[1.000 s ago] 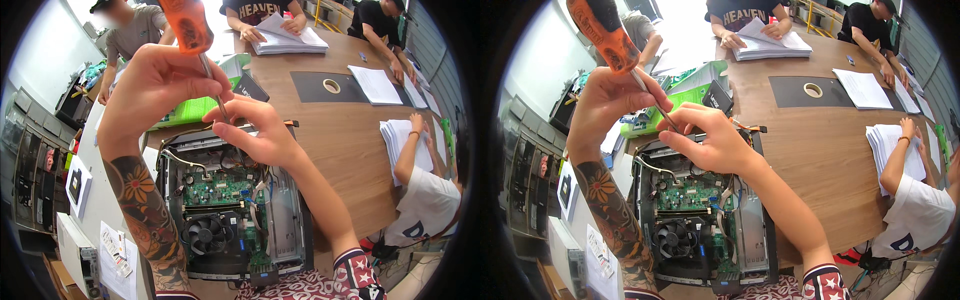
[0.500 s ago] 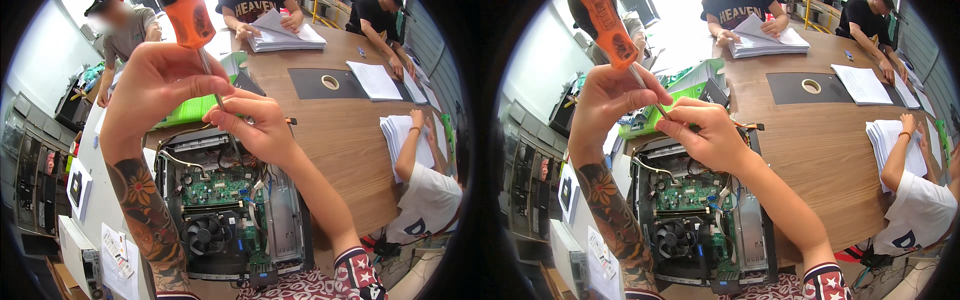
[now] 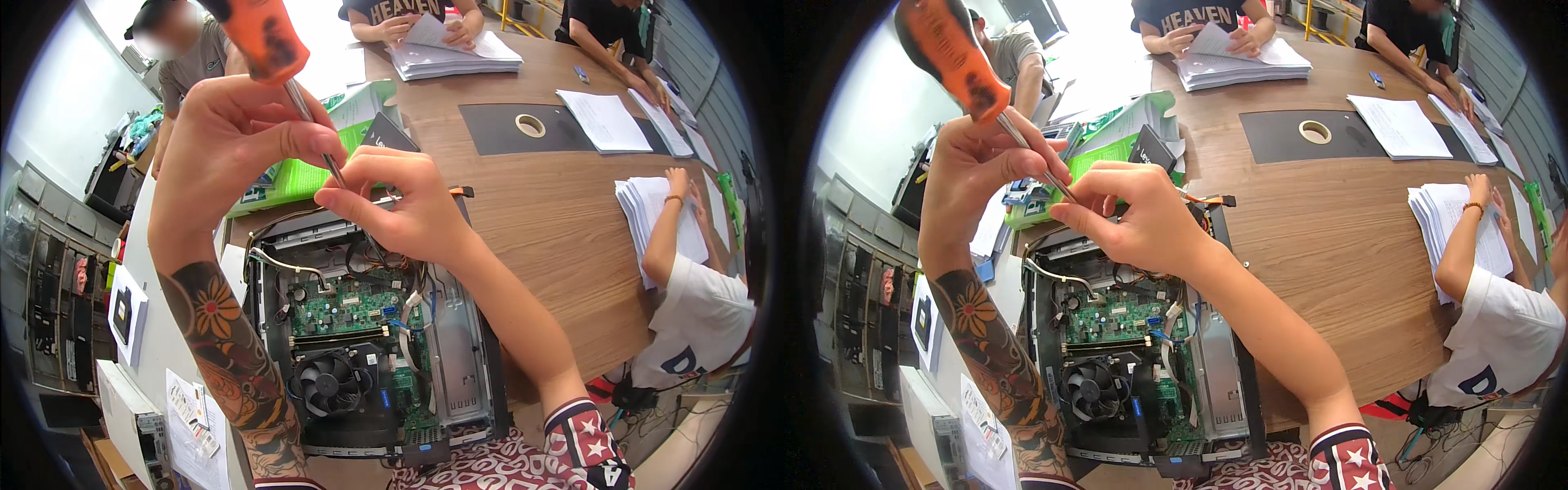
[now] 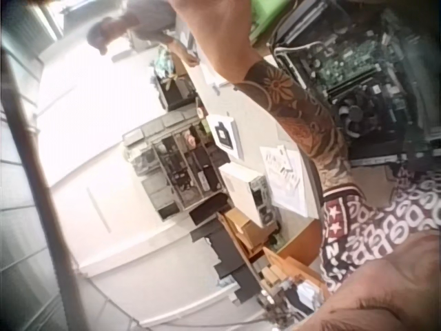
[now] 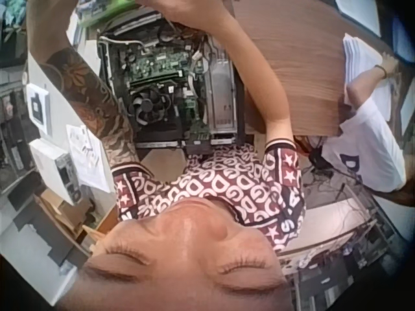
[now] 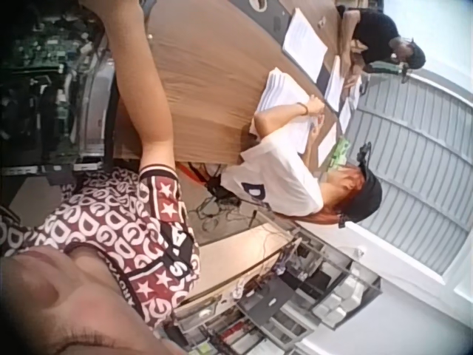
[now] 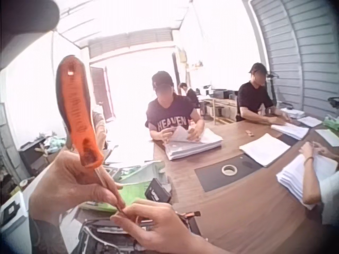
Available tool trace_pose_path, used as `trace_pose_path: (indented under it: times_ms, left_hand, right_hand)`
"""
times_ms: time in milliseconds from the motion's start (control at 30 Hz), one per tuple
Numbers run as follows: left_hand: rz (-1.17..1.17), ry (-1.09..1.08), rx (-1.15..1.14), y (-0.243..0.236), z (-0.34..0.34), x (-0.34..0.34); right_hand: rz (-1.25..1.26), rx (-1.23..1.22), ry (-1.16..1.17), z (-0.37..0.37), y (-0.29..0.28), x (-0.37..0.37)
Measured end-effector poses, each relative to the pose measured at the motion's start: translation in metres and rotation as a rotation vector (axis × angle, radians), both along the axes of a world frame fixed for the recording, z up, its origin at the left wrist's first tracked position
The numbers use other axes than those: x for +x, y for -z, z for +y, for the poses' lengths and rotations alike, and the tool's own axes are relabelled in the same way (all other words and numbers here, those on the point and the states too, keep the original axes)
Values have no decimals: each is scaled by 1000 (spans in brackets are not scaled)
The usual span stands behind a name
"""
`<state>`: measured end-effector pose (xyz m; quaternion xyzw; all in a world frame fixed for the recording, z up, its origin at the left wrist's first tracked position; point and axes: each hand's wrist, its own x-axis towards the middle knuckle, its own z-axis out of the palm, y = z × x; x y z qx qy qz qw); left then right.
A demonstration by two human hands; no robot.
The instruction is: The person works on the internal components of an open desktop computer case, using a screwdriver to remove and replace screws, disconnecting and reconnecting internal cables, and handling a storage drive.
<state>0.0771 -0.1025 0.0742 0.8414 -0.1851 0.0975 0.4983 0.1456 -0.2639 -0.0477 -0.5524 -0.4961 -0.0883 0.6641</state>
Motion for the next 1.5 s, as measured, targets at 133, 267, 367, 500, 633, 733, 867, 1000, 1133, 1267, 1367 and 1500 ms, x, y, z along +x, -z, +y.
trace_pose_path:
  times_ms: [133, 267, 367, 500, 633, 733, 867, 1000, 1133, 1267, 1367, 1500]
  left_hand:
    - [-82, -234, 76, -3, -13, -5]
    - [82, 32, 116, -9, -17, -10]
    - [67, 9, 74, 5, -11, -14]
    - [27, 30, 30, 7, 0, -11]
    - [36, 23, -4, 3, -6, -11]
    - [43, 7, -39, 8, -3, -8]
    - [72, 3, -53, 5, -6, -7]
    - [-27, -81, 31, 4, -10, -6]
    - [-145, -48, 146, 5, -12, -3]
    - [6, 45, -158, 6, -19, -3]
    - [-48, 26, -100, 2, -3, -13]
    - [-145, -164, -7, 11, 13, -15]
  right_hand:
    - [93, 5, 2, 1, -6, -1]
    - [29, -15, -5, -3, -3, 2]
    - [132, 26, -40, 4, 4, -1]
    - [79, -4, -37, 1, 0, -3]
    - [139, -28, -47, 0, -4, -5]
    - [140, -18, -32, 3, 0, -4]
    - [60, -11, 42, 1, -2, -3]
    - [82, 20, 48, 1, -5, -3]
    - [-33, 4, 50, -7, -6, 0]
    - [41, -2, -5, -12, -6, 1]
    - [78, -6, -82, 1, -14, -13]
    - [55, -112, -40, 4, -5, -16]
